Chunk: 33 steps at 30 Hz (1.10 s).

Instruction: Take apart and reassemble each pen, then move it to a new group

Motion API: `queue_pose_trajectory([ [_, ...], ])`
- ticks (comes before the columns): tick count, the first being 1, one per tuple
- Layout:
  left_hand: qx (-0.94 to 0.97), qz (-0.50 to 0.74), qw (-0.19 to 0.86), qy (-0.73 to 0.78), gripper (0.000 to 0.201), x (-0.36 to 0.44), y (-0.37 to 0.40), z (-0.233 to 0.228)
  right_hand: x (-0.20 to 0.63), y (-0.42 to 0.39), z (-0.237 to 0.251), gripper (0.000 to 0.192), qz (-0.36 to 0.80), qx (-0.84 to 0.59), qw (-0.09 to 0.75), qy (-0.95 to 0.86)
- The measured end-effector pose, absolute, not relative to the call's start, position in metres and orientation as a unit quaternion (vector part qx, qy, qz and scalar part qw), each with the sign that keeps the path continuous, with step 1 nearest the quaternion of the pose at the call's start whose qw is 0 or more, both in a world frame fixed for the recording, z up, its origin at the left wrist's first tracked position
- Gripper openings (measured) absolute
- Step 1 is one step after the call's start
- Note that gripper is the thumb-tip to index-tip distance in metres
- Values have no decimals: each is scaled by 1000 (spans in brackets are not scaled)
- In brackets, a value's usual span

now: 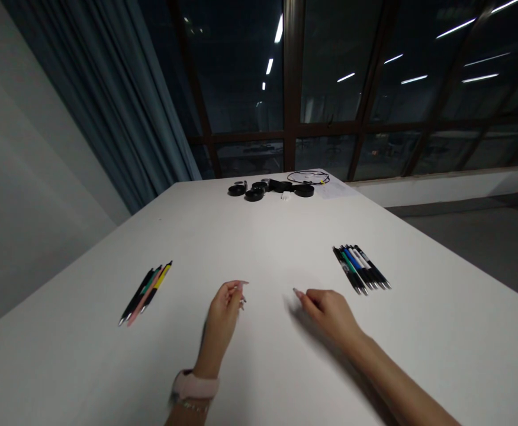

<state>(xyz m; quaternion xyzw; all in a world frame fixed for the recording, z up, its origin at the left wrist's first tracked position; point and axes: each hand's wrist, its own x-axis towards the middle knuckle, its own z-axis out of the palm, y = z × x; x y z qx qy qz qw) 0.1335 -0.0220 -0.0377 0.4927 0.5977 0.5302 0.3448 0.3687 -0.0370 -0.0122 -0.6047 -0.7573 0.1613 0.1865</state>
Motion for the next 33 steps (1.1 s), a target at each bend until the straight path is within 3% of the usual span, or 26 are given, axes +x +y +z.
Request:
queue_pose_trajectory([
  [8,587,352,68,726,32,71,-27,-28,336,-61,-20,45,158,-501,135,-840],
  [14,493,186,-122,841,41,8,-37,-25,344,-59,-14,46,156,-511,146,-833],
  [22,444,83,-119,884,49,-2,-39,-26,346,-59,-9,47,155,-514,143,-831],
  [33,468,139,-110,866,46,-10,-34,-39,347,-59,-6,46,156,-516,140,-831],
])
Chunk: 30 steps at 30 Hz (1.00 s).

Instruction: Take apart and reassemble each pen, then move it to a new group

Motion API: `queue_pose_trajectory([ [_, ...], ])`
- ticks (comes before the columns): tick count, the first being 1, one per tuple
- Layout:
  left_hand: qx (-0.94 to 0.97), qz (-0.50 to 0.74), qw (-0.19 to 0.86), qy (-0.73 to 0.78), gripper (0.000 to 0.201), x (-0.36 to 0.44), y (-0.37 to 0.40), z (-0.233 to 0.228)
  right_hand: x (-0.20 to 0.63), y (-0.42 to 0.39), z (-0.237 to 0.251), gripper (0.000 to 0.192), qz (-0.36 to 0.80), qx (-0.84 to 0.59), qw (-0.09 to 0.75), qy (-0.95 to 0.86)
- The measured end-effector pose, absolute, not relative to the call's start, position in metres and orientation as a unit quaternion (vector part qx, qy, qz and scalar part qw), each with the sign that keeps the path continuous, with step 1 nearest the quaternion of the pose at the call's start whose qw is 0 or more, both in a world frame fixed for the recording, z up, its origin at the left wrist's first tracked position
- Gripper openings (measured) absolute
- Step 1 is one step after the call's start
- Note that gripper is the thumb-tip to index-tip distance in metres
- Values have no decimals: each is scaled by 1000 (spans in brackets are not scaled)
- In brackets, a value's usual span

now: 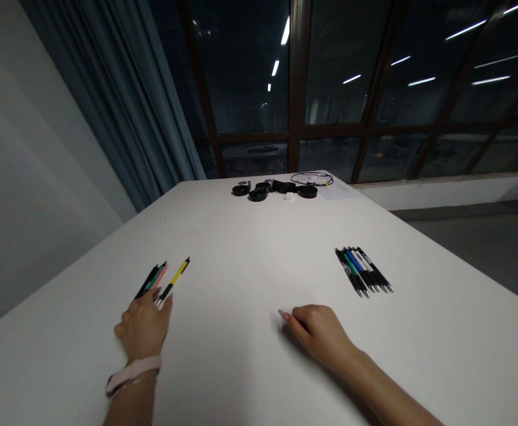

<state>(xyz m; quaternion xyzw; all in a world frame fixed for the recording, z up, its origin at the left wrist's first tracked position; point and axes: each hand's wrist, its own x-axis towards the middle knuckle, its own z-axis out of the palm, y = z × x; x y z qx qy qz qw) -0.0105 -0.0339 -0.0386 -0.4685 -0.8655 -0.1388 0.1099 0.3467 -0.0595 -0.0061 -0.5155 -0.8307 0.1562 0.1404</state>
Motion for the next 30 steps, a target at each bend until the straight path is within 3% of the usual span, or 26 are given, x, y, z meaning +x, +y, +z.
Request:
queue_pose_trajectory([
  [9,-494,-168,87,-849,36,-3,-32,-29,348,-58,-7,45,147,-516,135,-833],
  [15,-610,-185,118,-762,30,64,-34,-11,348,-59,-8,44,147,-516,136,-833],
  [23,-747,-175,84,-636,21,143,-41,-28,348,-57,-4,43,151,-523,133,-828],
  [27,-760,-204,23,-617,21,154,-43,-36,349,-57,-6,43,145,-521,130,-831],
  [30,-755,-252,-85,-599,30,162,-44,-40,349,-57,-6,41,147,-523,126,-830],
])
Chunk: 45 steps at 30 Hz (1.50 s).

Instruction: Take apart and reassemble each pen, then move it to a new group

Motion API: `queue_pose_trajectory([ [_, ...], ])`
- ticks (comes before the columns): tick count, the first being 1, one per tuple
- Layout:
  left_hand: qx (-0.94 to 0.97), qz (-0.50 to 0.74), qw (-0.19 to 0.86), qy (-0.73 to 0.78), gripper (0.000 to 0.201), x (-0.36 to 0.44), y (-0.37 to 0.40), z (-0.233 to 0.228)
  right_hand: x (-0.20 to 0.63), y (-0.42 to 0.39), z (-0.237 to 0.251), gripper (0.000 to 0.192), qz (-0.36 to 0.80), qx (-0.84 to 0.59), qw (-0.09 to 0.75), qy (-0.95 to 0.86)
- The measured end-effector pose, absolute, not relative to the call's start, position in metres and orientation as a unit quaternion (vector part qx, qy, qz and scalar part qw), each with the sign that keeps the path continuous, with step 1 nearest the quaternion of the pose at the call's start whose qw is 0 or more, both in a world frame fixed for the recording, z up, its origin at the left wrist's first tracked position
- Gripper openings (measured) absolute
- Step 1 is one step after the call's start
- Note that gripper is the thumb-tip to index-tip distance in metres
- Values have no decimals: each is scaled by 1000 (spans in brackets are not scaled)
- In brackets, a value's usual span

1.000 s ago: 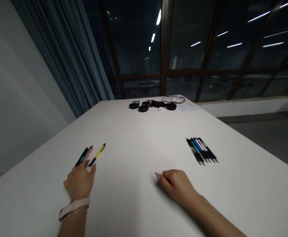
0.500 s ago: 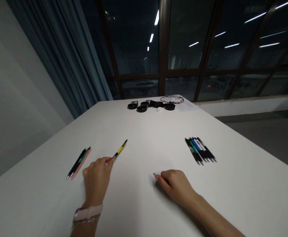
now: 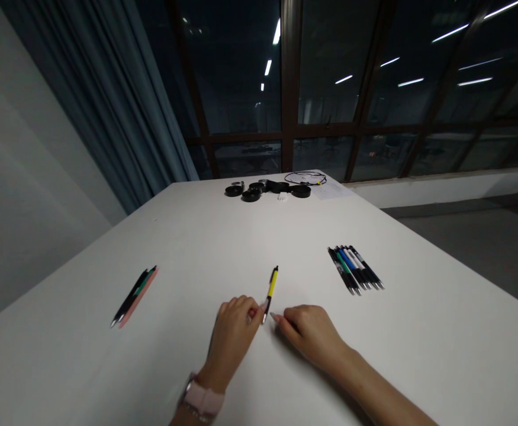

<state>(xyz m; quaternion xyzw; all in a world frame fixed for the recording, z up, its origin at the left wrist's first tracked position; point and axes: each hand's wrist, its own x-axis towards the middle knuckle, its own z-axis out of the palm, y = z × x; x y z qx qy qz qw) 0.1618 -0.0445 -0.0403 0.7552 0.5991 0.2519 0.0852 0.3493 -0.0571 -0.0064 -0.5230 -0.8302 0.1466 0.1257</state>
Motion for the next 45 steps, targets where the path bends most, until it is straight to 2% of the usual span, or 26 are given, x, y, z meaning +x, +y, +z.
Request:
queue_pose_trajectory([
  [3,726,302,201,583,39,168,-45,-43,349,-57,-5,38,150,-530,120,-826],
  [5,703,324,238,586,43,169,-45,-43,349,-57,-4,38,149,-538,113,-822],
  [16,687,333,203,613,46,163,-43,-36,335,-50,-12,53,96,-592,68,-798],
  [23,692,328,207,609,45,168,-45,-35,320,-47,-12,48,82,-589,29,-803],
  [27,690,329,233,601,47,168,-44,-37,324,-47,-12,44,95,-592,47,-799],
  [31,660,367,282,592,40,167,-43,-39,333,-49,-11,40,127,-605,114,-778],
  [34,655,402,293,569,30,170,-44,-39,335,-51,-11,39,233,-589,221,-741],
  [37,632,449,334,536,32,178,-45,-36,330,-52,-15,54,464,-507,327,-649],
  [39,578,483,414,511,41,184,-47,-34,325,-51,-18,63,611,-438,351,-558],
  [41,513,505,494,487,51,189,-48,-30,323,-51,-19,67,706,-385,361,-472],
  [45,446,531,541,476,51,191,-49,-25,322,-51,-19,67,773,-347,376,-375],
])
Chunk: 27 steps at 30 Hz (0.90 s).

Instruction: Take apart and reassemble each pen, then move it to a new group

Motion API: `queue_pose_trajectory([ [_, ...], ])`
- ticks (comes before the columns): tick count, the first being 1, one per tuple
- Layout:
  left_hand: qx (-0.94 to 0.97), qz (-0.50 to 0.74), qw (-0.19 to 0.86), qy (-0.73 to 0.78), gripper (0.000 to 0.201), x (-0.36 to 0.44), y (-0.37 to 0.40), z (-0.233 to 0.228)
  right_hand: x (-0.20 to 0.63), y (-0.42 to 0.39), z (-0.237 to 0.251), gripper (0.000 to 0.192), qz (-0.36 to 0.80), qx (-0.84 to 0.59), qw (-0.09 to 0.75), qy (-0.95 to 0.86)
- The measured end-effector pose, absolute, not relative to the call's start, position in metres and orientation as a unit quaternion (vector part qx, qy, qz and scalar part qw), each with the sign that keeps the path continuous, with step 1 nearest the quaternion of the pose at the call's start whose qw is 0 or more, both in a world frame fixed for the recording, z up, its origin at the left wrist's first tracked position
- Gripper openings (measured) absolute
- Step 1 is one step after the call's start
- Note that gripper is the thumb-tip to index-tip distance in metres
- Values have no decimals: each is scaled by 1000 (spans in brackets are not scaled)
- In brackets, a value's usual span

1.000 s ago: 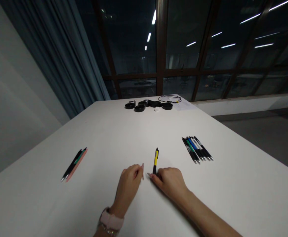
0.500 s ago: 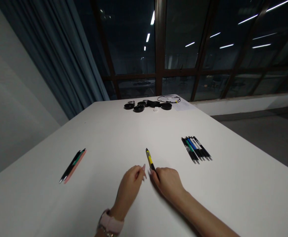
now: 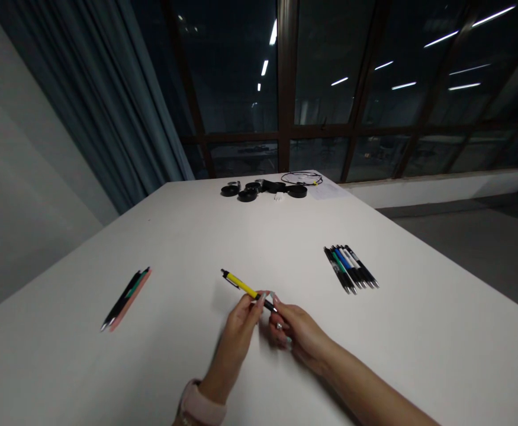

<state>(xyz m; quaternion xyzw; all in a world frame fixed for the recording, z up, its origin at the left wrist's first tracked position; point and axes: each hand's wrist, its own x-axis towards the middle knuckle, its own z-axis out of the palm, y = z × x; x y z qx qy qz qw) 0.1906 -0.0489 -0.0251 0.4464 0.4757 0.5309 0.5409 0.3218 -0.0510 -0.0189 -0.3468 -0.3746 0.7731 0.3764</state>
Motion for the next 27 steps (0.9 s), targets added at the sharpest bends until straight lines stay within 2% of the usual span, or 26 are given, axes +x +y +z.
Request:
queue_pose_trajectory([
  [5,423,544,539,484,46,190,-48,-26,321,-50,-24,67,705,-405,406,-418],
  [9,414,555,530,490,47,191,-48,-28,323,-52,-25,61,544,-458,419,-564],
  [13,410,560,519,499,50,193,-49,-26,327,-57,-24,50,391,-490,398,-670],
  [21,420,538,513,520,56,192,-48,-27,331,-56,-27,47,190,-479,371,-772],
  [24,417,529,517,528,59,191,-49,-26,333,-56,-25,45,137,-458,366,-798],
  [27,409,538,513,530,59,191,-49,-21,334,-58,-22,34,149,-451,384,-792],
])
